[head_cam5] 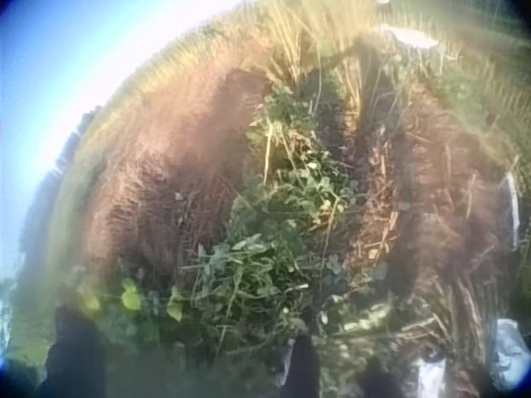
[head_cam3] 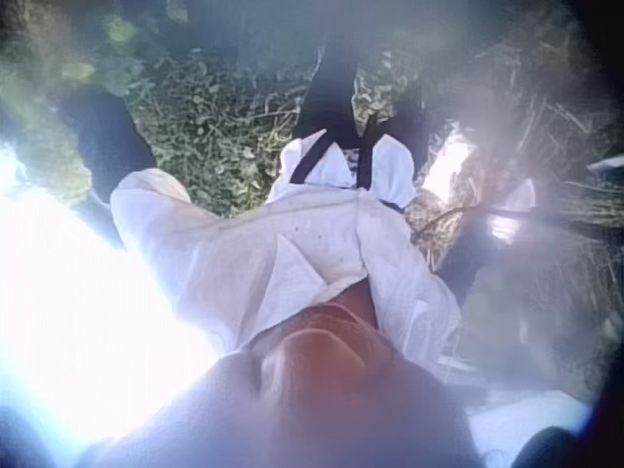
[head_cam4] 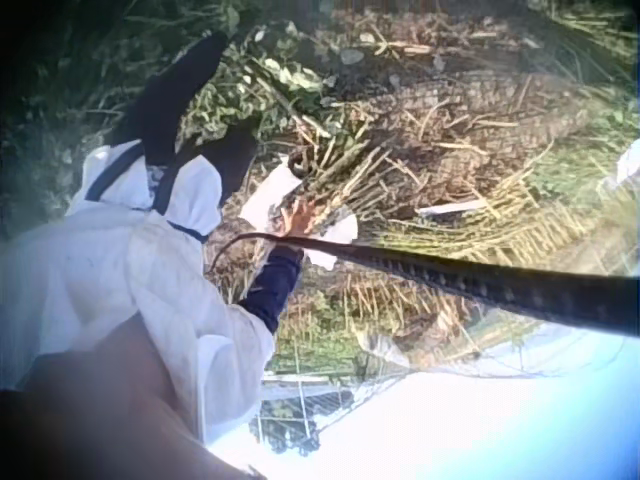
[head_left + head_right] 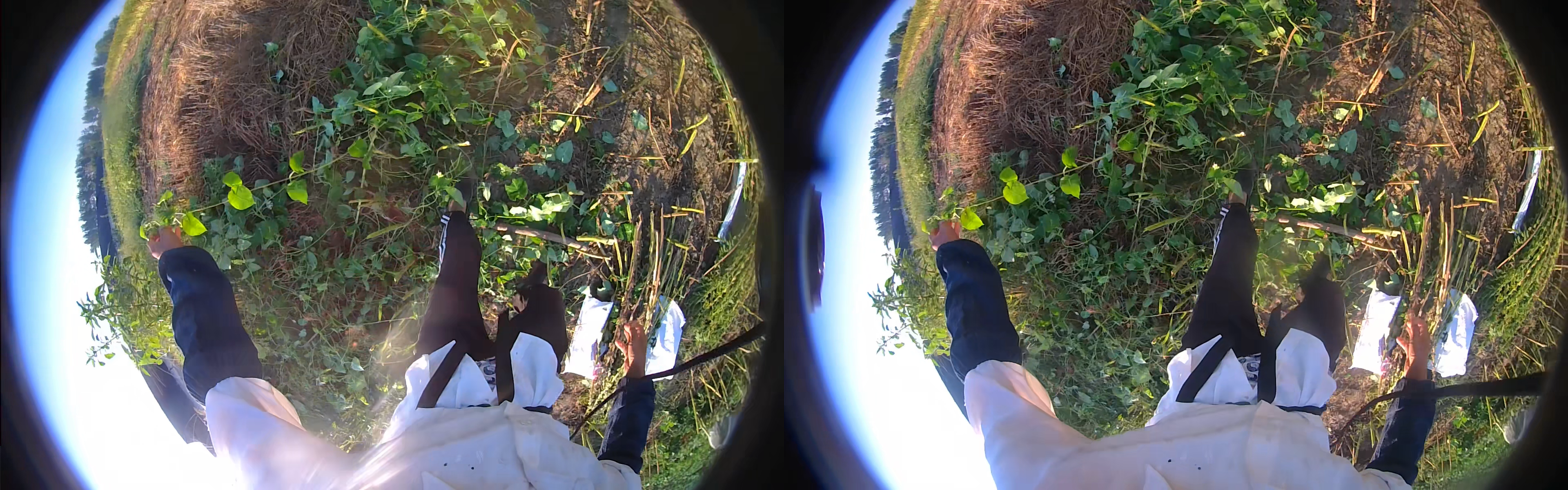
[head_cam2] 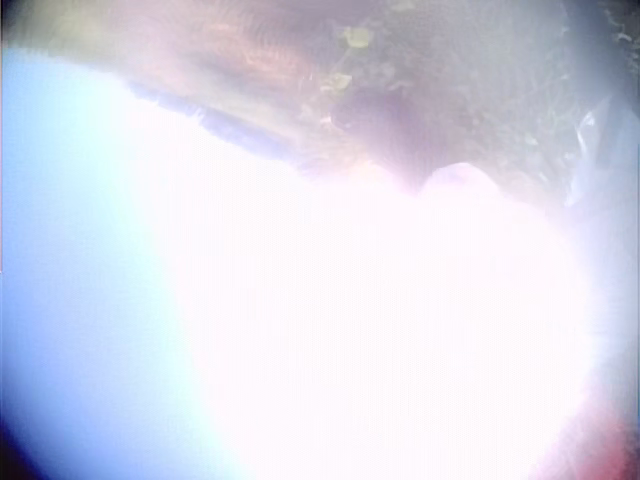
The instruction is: The person harvests stalks from a field by hand and using a sickle, then gathers them into a bundle on the ground.
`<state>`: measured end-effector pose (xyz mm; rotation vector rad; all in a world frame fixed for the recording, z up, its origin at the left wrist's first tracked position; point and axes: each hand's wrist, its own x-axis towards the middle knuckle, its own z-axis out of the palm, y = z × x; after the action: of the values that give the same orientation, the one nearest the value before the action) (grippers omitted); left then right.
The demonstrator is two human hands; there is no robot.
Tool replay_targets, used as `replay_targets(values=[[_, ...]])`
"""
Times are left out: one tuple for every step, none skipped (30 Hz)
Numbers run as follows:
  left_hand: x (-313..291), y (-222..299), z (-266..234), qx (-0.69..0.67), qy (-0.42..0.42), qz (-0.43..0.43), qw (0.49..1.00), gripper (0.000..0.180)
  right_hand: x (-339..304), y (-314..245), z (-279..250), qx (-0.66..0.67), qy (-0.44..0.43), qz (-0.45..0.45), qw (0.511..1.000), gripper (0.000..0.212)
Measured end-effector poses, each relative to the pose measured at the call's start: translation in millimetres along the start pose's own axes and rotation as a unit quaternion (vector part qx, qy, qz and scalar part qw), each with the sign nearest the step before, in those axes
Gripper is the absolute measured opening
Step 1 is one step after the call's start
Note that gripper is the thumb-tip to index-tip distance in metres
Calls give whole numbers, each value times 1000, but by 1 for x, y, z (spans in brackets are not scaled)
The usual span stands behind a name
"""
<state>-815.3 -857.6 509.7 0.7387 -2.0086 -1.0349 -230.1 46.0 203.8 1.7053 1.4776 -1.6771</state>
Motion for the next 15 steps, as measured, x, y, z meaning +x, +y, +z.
replay_targets(values=[[1,-16,16,89,73,67,991,21,1,8,-9,-36,6,10,999,41],[38,-18,-3,195,122,141,963,21,-7,-3,16,-54,18,15,998,41],[41,-39,5,237,125,152,951,22,-13,-11,25,-85,3,33,996,40],[26,-72,26,226,55,113,966,23,-17,-20,34,-120,-2,48,992,37],[2,-107,50,205,-37,43,977,24,-22,-31,52,-163,0,45,986,35],[-38,-147,83,187,-141,-55,971,25,-28,-41,67,-205,9,43,978,33],[-81,-181,112,198,-252,-148,936,26,-35,-59,91,-204,6,49,978,36],[-132,-207,148,229,-391,-220,864,23,-44,-74,115,-200,12,56,978,39],[-172,-244,169,259,-465,-245,811,22,-46,-94,137,-224,-21,47,973,40],[-201,-288,179,282,-503,-231,784,23,-39,-101,141,-261,-79,43,961,37],[-228,-329,189,322,-522,-215,760,28,-38,-112,161,-260,-79,44,961,32],[-250,-355,215,426,-583,-114,683,29,-48,-133,193,-269,-80,32,959,29],[-264,-392,210,433,-556,-61,707,37,-49,-135,194,-250,-55,63,965,27],[-277,-411,234,447,-552,-75,700,41,-58,-146,211,-266,-62,69,959,26],[-289,-430,255,462,-546,-89,693,45,-60,-145,211,-280,-66,85,954,24]])
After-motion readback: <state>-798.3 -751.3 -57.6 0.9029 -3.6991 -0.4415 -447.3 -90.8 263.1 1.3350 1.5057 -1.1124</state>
